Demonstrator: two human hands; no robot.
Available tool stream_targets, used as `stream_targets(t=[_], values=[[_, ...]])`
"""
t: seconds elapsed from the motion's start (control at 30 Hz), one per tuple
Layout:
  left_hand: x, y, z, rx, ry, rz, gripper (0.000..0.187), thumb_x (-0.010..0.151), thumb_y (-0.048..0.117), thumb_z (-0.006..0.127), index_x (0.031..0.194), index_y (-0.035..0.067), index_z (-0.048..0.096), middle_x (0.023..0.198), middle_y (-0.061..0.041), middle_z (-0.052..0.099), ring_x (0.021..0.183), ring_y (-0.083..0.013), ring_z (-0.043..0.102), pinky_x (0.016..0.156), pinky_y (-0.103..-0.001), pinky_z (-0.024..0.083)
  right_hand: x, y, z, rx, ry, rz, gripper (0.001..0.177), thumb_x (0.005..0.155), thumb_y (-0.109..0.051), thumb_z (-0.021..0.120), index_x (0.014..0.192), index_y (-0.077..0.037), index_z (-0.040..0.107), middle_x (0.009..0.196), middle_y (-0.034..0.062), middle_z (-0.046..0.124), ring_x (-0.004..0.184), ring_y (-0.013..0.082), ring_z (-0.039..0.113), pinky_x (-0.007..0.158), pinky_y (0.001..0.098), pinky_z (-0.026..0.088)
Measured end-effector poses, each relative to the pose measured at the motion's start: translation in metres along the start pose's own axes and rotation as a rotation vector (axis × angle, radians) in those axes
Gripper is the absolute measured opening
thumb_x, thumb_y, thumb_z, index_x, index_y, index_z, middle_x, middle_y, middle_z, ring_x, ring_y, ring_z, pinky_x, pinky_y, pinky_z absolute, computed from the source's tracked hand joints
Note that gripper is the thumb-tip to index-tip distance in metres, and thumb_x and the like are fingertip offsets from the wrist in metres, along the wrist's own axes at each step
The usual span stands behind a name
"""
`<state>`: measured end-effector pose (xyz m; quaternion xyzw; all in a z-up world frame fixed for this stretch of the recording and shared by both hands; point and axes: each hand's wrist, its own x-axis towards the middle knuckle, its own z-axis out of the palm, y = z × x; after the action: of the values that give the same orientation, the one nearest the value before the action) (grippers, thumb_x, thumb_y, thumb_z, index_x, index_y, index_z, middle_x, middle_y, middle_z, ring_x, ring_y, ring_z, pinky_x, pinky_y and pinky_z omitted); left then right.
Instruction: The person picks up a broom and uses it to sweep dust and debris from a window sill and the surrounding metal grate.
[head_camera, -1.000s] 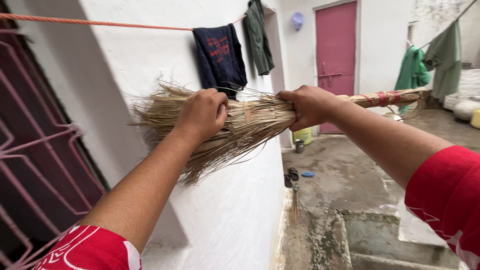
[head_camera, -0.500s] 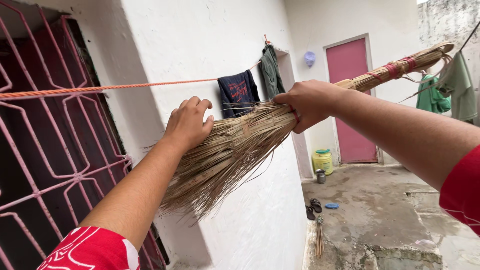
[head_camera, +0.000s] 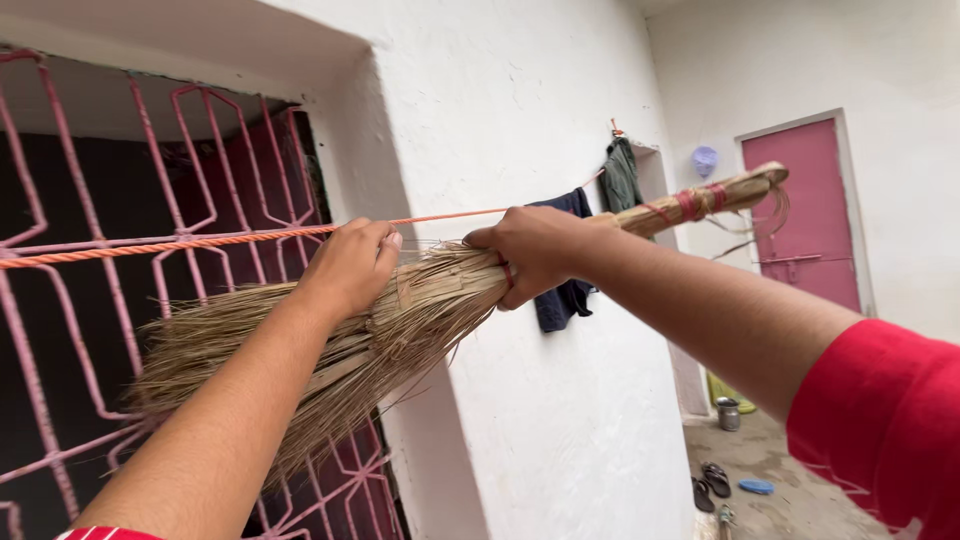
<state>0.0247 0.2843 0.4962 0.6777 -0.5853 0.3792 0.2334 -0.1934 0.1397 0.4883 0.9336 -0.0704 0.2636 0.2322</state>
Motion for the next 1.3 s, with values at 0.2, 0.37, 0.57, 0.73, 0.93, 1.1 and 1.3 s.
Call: stream_targets(t=[0.2,0.37,0.57,0.73,0.93,1.1,1.3], values=[[-0.041,-0.066,-0.046,0.100,-0.054,-0.097,0.041,0.099,0.035,0.047,0.124,0.006,0.065,0.127,-0.017,0.065,0.120,-0.0353,0.060,0.103,-0.050,0.046,0.057,-0.031,0.045,0.147,0.065,0.293,0.086,0.058,-0.055,0.091,0.126,-0.010,0.066,0.100,0.0104,0.077,0.098,0.0304,0.072,0.083,0.0434,0.058],[-0.071,-0.113,-0.080,0.159,-0.065,-0.203,0.046,0.100,0.037,0.049,0.135,0.008,0.059,0.134,-0.015,0.061,0.127,-0.0334,0.056,0.107,-0.049,0.043,0.086,-0.033,0.078,0.257,0.115,0.395,0.095,0.053,-0.054,0.092,0.133,-0.012,0.062,0.103,0.0114,0.077,0.102,0.0323,0.071,0.087,0.0435,0.057],[-0.095,-0.137,-0.100,0.275,-0.088,-0.200,0.046,0.099,0.034,0.053,0.137,0.010,0.056,0.136,-0.013,0.060,0.129,-0.0320,0.056,0.109,-0.047,0.044,0.073,-0.010,0.103,0.312,0.225,0.377,0.092,0.056,-0.059,0.088,0.131,-0.011,0.065,0.102,0.0162,0.078,0.098,0.0334,0.074,0.088,0.0424,0.058],[-0.092,-0.137,-0.109,0.347,-0.018,-0.164,0.049,0.096,0.029,0.056,0.140,0.009,0.053,0.137,-0.014,0.059,0.130,-0.0317,0.055,0.109,-0.046,0.045,0.095,-0.005,0.134,0.560,0.371,0.568,0.088,0.057,-0.063,0.089,0.121,-0.004,0.070,0.103,0.0204,0.077,0.099,0.0340,0.074,0.090,0.0418,0.057],[-0.083,-0.126,-0.120,0.517,0.004,-0.178,0.056,0.094,0.027,0.059,0.145,0.006,0.047,0.140,-0.014,0.054,0.133,-0.0313,0.051,0.111,-0.046,0.043,0.148,-0.124,0.123,0.859,0.280,0.542,0.094,0.070,-0.068,0.080,0.118,0.009,0.057,0.102,0.0274,0.072,0.096,0.0372,0.075,0.086,0.0425,0.061],[-0.089,-0.109,-0.134,0.581,0.077,-0.174,0.059,0.091,0.023,0.059,0.146,0.008,0.046,0.143,-0.014,0.049,0.135,-0.0316,0.046,0.111,-0.046,0.040,0.152,-0.206,0.080,0.742,0.332,0.055,0.094,0.070,-0.063,0.082,0.124,0.009,0.054,0.095,0.0290,0.073,0.091,0.0416,0.074,0.086,0.0459,0.060],[-0.101,-0.082,-0.171,0.760,0.040,-0.221,0.063,0.091,0.026,0.061,0.149,0.008,0.042,0.138,-0.014,0.051,0.132,-0.0327,0.048,0.109,-0.048,0.040,0.179,-0.152,0.083,0.892,0.474,0.344,0.093,0.066,-0.061,0.087,0.128,0.001,0.057,0.103,0.0243,0.073,0.099,0.0399,0.072,0.088,0.0475,0.059]])
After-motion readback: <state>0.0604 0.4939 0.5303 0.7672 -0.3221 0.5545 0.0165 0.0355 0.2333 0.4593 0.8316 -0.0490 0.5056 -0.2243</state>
